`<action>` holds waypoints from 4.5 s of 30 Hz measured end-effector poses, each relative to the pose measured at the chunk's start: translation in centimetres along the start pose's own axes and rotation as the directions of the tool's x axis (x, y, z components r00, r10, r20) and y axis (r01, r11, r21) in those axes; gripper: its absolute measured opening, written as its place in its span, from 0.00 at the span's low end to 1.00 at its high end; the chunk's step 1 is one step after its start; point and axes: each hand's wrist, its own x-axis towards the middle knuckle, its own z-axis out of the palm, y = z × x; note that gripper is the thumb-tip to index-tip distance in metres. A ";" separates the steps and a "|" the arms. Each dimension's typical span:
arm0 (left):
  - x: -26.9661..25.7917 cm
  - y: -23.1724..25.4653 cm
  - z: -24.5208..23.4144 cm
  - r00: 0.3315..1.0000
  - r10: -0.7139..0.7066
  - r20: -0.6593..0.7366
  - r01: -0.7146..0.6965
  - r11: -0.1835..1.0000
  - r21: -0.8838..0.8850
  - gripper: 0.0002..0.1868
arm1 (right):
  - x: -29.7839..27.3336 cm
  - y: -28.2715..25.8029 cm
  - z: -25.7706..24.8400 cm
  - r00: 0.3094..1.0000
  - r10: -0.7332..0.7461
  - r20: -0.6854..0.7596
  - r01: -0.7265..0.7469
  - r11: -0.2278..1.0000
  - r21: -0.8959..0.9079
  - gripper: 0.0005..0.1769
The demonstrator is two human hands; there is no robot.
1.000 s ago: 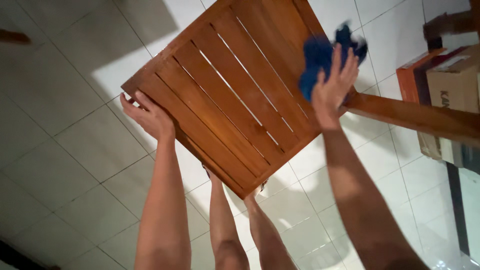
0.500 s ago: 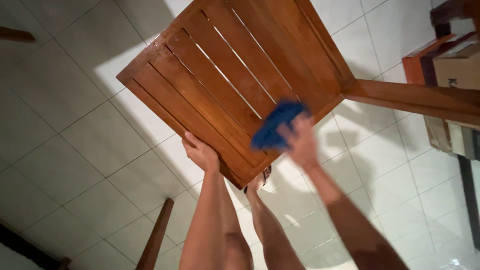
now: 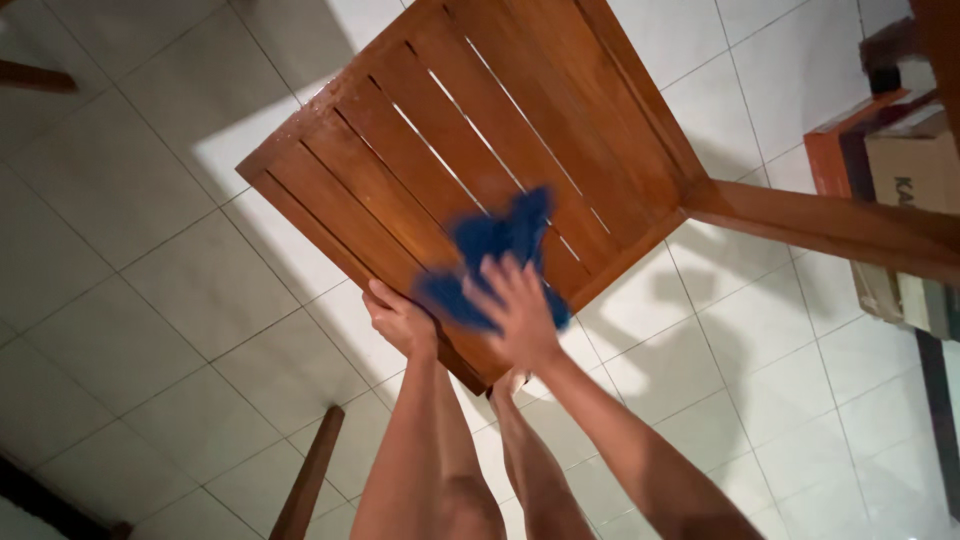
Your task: The person wipes a wooden chair with a blue cloth, cleaning the backrest, seat, and legs. The person moves around the chair to reach different surfaces and continues wiping until the entire chair is covered.
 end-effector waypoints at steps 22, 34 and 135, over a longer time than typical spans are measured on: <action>-0.3 0.7 -0.4 0.999 -0.049 0.009 0.049 0.999 0.006 0.30 | 15.4 -1.1 -1.2 0.988 -0.097 -0.124 0.087 0.992 -0.089 0.24; 0.6 1.1 -0.7 0.997 -0.020 0.071 0.016 0.998 0.063 0.30 | 9.9 13.3 -11.1 0.771 0.361 -0.525 -0.465 0.882 -0.076 0.53; 1.0 0.2 -0.5 0.638 0.658 0.401 -0.770 0.555 0.314 0.34 | 19.2 1.3 -2.5 0.966 -0.124 -0.227 0.091 0.984 -0.152 0.45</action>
